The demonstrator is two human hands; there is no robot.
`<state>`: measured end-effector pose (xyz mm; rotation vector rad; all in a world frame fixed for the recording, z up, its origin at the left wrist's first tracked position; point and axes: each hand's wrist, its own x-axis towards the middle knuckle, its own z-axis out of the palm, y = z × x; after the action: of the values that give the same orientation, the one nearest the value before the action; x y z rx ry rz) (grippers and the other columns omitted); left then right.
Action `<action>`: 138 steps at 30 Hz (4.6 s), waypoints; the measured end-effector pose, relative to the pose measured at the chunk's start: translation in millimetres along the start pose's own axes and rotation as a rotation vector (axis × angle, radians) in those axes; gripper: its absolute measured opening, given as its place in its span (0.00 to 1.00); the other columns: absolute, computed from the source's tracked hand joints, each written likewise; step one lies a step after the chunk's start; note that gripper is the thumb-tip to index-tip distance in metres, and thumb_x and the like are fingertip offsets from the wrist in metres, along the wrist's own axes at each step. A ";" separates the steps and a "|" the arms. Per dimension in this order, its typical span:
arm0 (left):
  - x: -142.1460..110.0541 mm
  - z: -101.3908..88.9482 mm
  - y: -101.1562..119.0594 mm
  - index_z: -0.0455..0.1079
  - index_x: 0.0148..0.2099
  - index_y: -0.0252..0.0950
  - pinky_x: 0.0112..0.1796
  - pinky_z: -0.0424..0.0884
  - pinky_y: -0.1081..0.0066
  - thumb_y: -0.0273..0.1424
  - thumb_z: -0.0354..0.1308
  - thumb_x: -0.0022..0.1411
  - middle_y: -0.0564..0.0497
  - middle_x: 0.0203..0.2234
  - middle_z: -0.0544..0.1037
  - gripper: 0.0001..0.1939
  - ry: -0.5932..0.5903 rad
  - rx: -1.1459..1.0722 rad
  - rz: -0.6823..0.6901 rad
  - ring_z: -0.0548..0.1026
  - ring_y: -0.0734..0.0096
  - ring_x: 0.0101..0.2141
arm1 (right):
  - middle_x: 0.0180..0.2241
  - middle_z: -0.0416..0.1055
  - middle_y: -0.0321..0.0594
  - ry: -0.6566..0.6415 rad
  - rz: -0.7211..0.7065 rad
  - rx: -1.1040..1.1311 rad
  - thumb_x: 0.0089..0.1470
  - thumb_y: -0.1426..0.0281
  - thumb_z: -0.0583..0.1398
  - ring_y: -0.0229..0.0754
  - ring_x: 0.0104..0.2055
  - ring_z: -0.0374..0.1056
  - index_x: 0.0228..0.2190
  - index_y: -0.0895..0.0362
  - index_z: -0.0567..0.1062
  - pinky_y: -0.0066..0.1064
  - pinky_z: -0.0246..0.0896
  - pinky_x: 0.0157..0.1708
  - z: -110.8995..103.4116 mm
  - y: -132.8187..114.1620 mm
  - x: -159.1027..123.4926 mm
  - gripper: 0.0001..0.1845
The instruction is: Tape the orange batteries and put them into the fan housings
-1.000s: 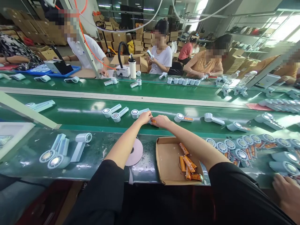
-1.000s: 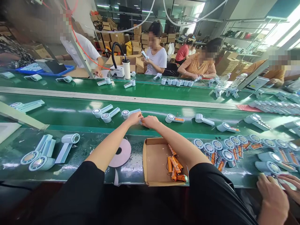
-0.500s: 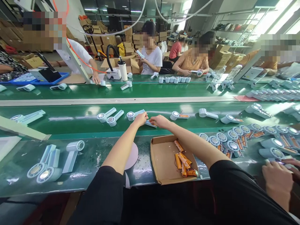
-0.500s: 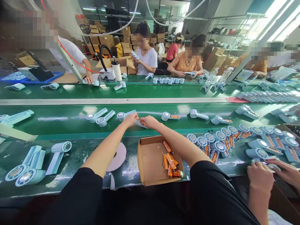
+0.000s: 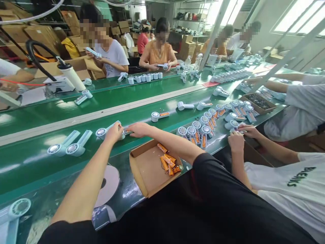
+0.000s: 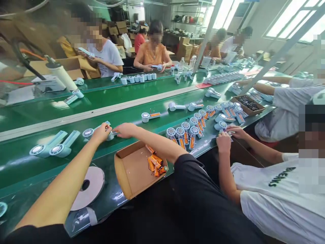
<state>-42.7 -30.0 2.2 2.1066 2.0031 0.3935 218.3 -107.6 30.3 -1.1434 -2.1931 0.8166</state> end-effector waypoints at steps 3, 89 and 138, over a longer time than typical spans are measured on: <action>-62.3 -5.7 -30.4 0.67 0.66 0.37 0.62 0.70 0.50 0.43 0.58 0.65 0.37 0.63 0.77 0.30 0.080 -0.005 0.079 0.73 0.43 0.63 | 0.32 0.83 0.31 0.006 -0.008 0.049 0.64 0.61 0.66 0.37 0.37 0.75 0.36 0.55 0.85 0.26 0.70 0.43 -10.8 -6.4 -40.6 0.11; 4.9 9.5 22.4 0.75 0.64 0.38 0.61 0.67 0.45 0.37 0.58 0.71 0.35 0.63 0.74 0.22 -0.103 0.300 0.191 0.67 0.37 0.65 | 0.46 0.78 0.32 0.486 -0.011 1.009 0.46 0.60 0.78 0.44 0.45 0.81 0.41 0.44 0.61 0.35 0.80 0.39 29.1 -2.8 -21.6 0.33; -277.6 -32.4 -148.0 0.75 0.63 0.40 0.64 0.70 0.44 0.29 0.62 0.60 0.40 0.65 0.75 0.27 -0.190 0.140 0.159 0.68 0.42 0.67 | 0.29 0.83 0.42 -0.129 0.058 0.226 0.64 0.53 0.63 0.43 0.30 0.76 0.32 0.54 0.85 0.31 0.69 0.30 31.1 -28.1 -120.3 0.19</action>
<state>-204.6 -299.9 -29.7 2.2987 1.8116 0.0740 242.4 -230.7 8.4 -1.0717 -2.1120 1.1601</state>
